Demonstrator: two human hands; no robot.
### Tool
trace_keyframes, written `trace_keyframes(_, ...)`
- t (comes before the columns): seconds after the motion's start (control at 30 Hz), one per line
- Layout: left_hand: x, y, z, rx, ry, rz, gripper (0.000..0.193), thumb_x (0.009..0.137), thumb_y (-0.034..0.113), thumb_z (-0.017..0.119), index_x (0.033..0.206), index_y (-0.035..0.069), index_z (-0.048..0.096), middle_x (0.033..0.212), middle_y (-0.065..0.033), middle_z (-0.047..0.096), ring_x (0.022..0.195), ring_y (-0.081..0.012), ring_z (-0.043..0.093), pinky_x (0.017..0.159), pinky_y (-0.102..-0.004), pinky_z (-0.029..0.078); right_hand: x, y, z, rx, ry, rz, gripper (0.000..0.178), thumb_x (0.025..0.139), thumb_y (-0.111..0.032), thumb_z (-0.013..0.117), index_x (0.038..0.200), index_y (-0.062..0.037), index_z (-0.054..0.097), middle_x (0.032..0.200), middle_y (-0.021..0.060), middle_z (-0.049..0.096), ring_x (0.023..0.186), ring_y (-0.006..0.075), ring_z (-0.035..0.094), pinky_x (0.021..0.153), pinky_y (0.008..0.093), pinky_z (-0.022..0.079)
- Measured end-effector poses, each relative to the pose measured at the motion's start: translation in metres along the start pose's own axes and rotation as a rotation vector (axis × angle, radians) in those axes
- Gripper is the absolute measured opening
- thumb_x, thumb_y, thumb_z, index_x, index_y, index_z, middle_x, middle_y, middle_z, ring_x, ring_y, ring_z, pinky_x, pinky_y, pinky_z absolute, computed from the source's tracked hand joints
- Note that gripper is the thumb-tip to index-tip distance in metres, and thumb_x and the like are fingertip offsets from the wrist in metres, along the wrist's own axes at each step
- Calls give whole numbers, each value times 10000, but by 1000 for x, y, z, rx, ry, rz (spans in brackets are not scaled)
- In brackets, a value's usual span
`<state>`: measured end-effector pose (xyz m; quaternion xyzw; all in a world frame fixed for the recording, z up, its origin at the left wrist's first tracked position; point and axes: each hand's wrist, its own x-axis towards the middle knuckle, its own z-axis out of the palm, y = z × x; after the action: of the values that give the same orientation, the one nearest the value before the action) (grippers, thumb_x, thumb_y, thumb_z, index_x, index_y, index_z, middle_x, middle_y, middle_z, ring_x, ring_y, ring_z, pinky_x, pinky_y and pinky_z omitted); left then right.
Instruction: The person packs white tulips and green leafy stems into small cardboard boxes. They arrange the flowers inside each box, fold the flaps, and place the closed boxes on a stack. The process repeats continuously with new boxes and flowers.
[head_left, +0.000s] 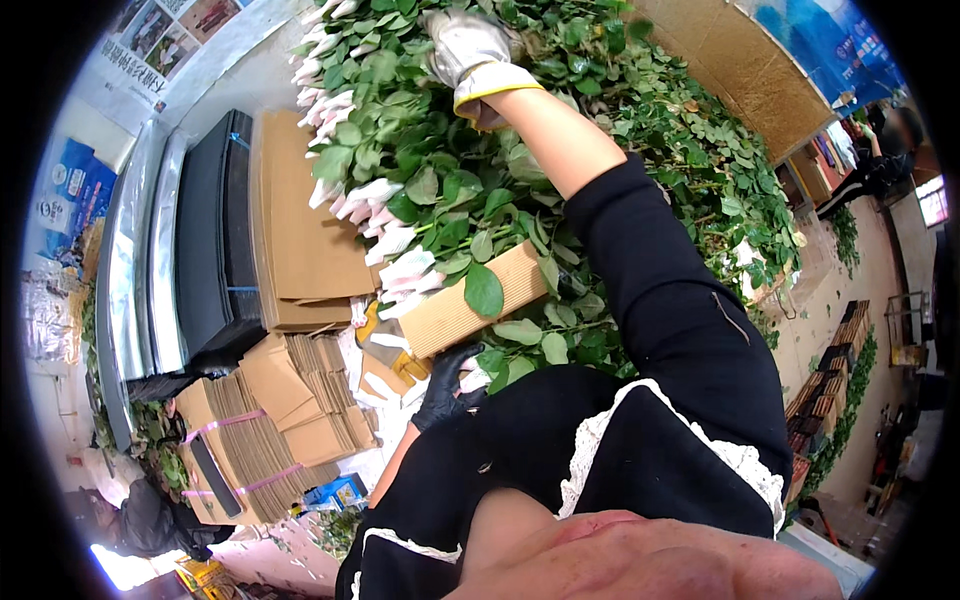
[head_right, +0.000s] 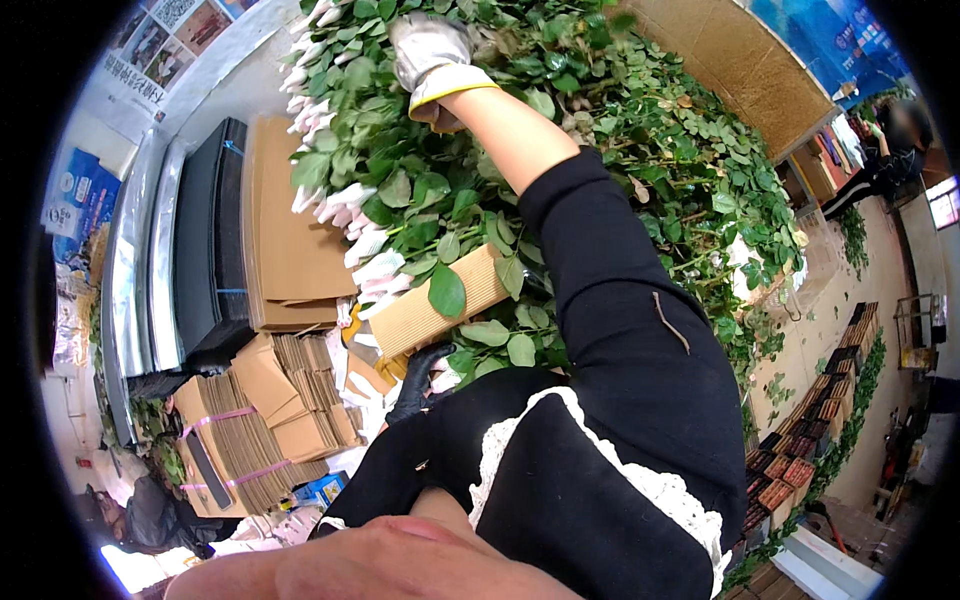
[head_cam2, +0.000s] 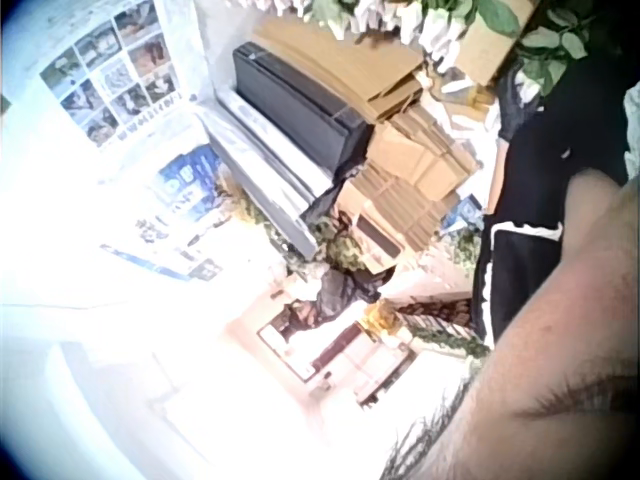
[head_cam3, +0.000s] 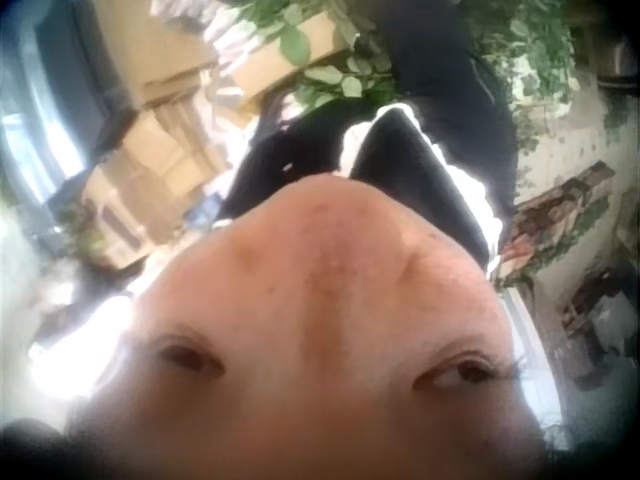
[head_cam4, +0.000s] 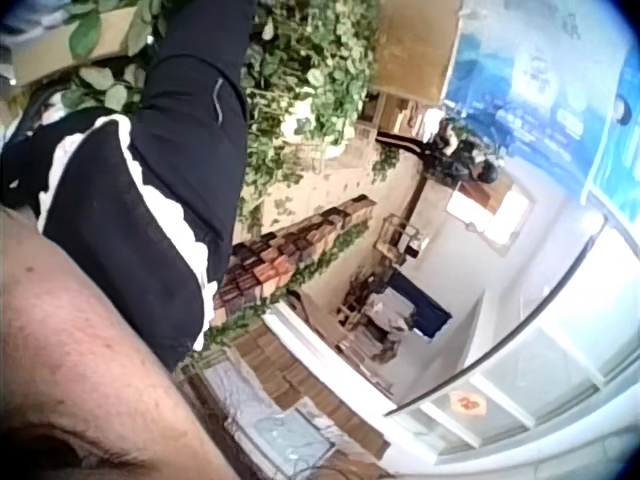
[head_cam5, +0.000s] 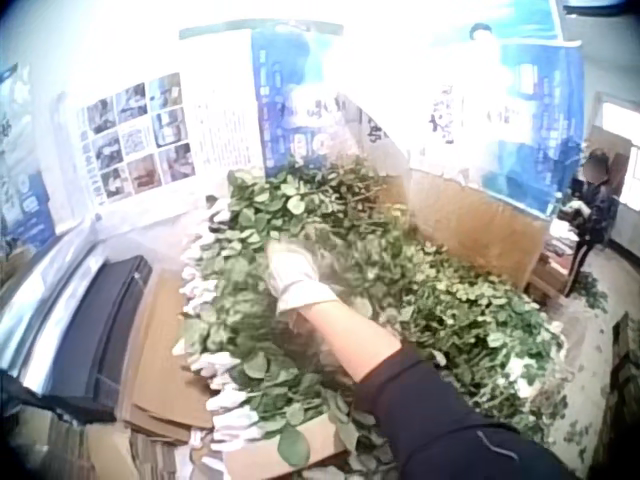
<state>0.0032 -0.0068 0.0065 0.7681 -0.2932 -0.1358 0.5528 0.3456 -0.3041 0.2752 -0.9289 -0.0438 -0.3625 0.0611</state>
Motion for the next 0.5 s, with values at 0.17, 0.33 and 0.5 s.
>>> trace_keyframes(0.17,-6,1,0,102,24,41,621,740,174,791,1311,86,563,1277,-170,588,1202,-368,548,1019,-449,428,-33,-53,-56,-2,-411,-218,213,866,-154,599,1069,-162,664,946,131,719,862,311,710,730,451,583)
trace_keyframes(0.33,-2,-6,4,65,10,59,638,737,183,800,1324,89,570,1314,-169,572,1240,-368,525,1046,-450,409,-45,-2,22,96,-675,14,290,827,-201,663,1095,-95,701,1040,151,722,986,303,706,827,432,571)
trace_keyframes(0.5,-1,21,-5,171,53,62,662,737,204,801,1345,98,563,1355,-158,550,1290,-368,488,1082,-456,377,-38,-57,-33,32,-344,-107,214,900,-143,543,1032,-90,703,1061,135,717,994,301,696,814,449,567)
